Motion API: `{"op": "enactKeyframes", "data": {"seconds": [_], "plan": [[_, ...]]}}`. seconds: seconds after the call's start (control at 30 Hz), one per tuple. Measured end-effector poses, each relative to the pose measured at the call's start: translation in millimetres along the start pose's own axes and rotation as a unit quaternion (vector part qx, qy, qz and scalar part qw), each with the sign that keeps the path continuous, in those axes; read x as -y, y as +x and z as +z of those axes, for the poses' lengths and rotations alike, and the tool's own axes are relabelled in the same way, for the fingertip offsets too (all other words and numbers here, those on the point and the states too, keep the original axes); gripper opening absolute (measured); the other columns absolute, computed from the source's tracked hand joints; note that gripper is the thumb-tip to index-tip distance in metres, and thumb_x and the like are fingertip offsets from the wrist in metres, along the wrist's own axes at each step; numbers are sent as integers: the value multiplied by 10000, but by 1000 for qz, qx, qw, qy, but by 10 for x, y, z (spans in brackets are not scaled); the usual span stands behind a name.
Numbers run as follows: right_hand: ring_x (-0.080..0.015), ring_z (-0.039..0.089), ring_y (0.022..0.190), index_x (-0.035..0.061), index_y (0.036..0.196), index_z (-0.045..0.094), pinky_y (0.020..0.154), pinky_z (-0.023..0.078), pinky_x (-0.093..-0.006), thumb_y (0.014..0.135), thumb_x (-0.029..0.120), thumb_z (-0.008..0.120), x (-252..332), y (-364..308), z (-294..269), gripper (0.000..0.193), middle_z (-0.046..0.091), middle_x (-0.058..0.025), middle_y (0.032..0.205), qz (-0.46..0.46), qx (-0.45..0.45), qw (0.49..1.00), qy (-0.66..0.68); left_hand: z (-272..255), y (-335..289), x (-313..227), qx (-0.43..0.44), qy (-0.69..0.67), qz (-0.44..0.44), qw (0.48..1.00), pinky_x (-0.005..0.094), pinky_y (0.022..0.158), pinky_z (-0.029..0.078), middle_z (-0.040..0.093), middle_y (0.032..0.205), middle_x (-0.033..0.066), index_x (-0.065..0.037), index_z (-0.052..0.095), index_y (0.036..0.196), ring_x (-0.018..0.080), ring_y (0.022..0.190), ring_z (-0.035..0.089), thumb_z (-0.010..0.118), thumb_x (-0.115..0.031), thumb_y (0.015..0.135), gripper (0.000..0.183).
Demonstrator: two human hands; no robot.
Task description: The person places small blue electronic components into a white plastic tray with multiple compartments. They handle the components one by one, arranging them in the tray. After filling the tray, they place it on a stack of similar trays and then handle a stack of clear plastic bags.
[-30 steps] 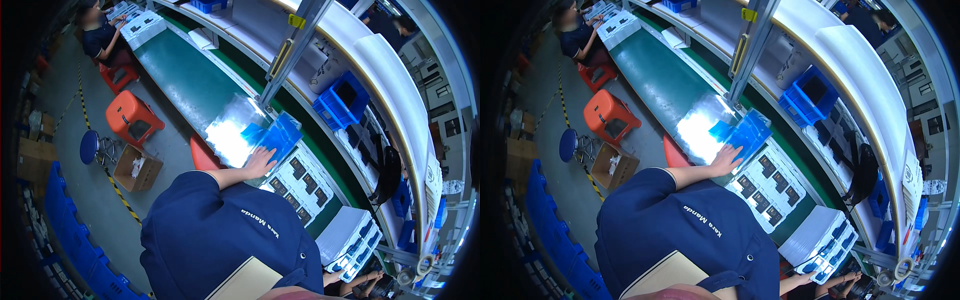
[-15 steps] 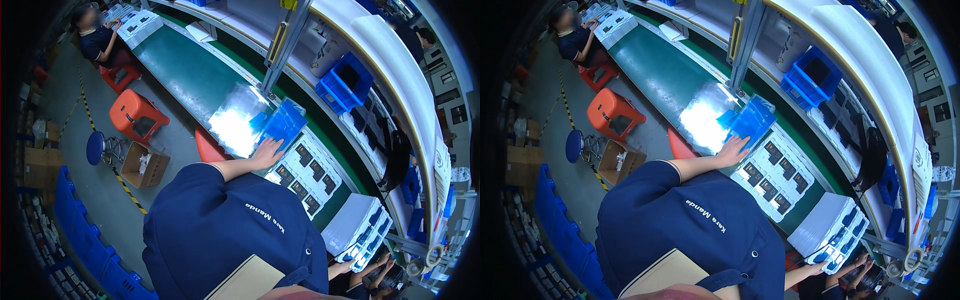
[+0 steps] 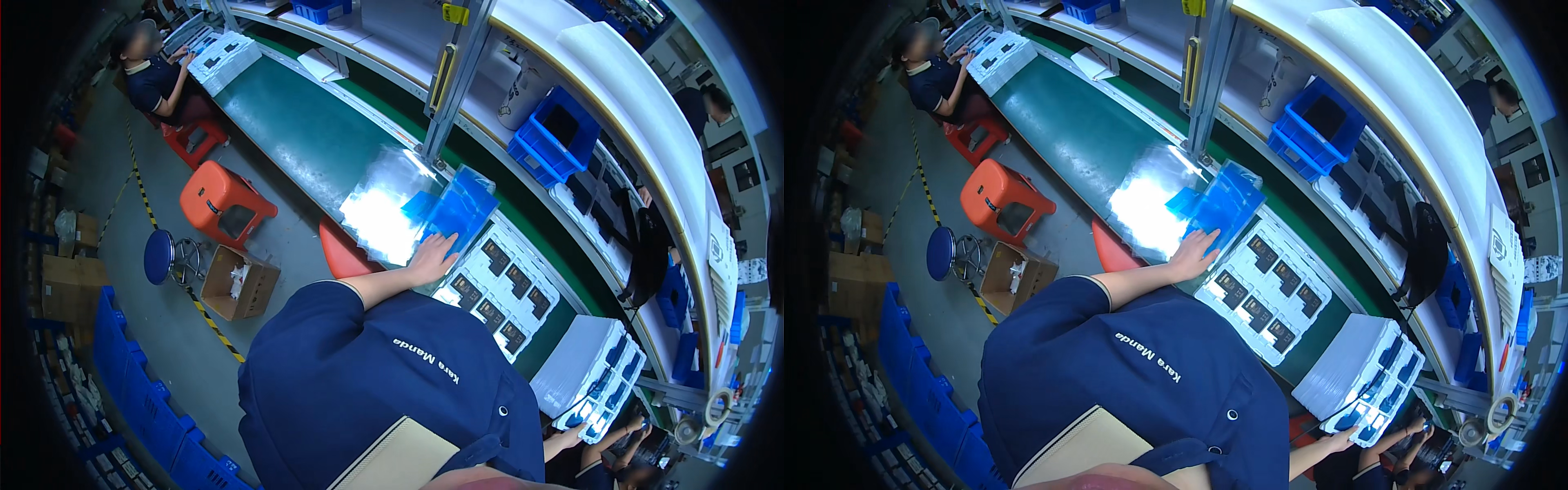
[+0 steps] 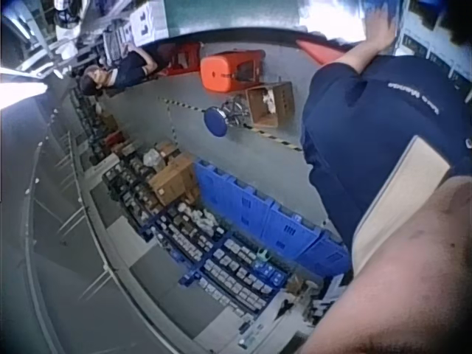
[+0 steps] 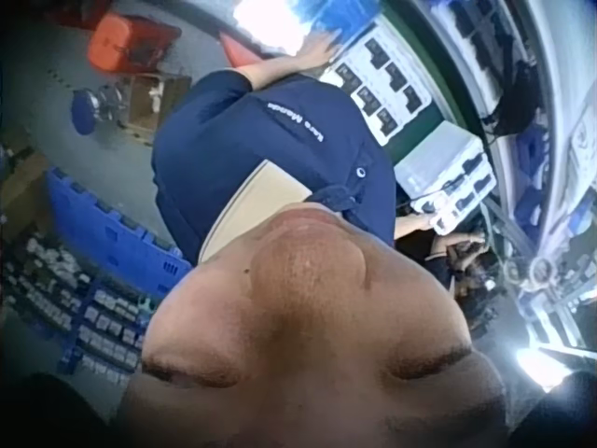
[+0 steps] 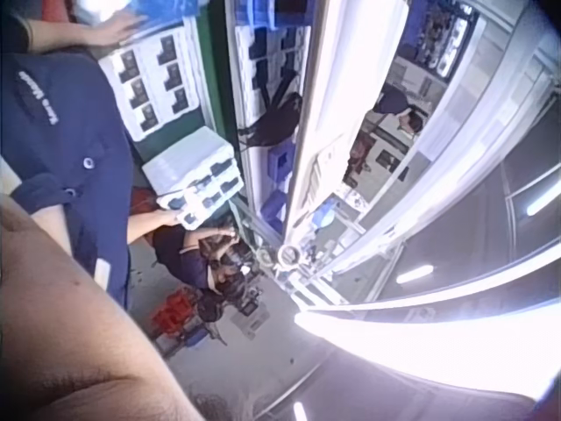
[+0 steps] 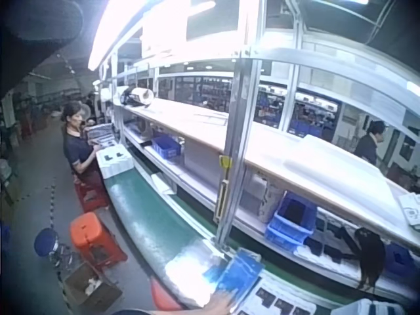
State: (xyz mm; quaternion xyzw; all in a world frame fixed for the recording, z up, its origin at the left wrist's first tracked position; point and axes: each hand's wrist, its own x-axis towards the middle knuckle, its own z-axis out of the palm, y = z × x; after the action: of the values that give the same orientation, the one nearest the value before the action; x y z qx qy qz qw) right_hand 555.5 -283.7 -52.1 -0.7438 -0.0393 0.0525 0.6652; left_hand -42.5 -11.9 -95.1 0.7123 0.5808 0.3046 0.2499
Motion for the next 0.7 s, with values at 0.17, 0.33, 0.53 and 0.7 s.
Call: {"op": "enactKeyframes", "data": {"seconds": [0.17, 0.33, 0.53, 0.7], "plan": [[-253, 590, 984, -30, 1207, 518, 852, 506, -394, 877, 137, 599, 143, -228, 51, 378, 580, -151, 1163, -8, 4, 1000, -8, 90, 46, -89, 0, -3, 38, 999, 480, 1015, 304, 516, 1190, 253, 12, 405, 1305, 417, 1165, 437, 490, -290, 896, 516], [-233, 597, 814, -76, 1018, 626, 750, 490, -360, 838, 212, 641, 428, -659, 247, 339, 657, -162, 942, -137, -45, 981, -127, 85, 20, -41, -11, -17, 56, 998, 481, 899, 373, 562, 1054, 254, 40, 469, 1229, 408, 1002, 499, 563, -246, 851, 484], [-188, 562, 987, 14, 1239, 442, 849, 464, -337, 871, 124, 622, 219, -485, 191, 424, 559, -111, 1169, -81, -61, 994, -35, 132, -27, 55, 6, -27, 27, 999, 453, 859, 390, 522, 1033, 264, 46, 431, 1279, 405, 966, 492, 545, -195, 873, 485], [-207, 555, 1025, -10, 1340, 336, 878, 440, -331, 874, 78, 602, 351, -465, 178, 543, 548, -128, 1198, -54, -46, 997, 8, 87, 11, -91, 16, -47, 59, 997, 434, 859, 381, 517, 998, 245, 48, 419, 1294, 383, 955, 488, 519, -195, 889, 484]]}}
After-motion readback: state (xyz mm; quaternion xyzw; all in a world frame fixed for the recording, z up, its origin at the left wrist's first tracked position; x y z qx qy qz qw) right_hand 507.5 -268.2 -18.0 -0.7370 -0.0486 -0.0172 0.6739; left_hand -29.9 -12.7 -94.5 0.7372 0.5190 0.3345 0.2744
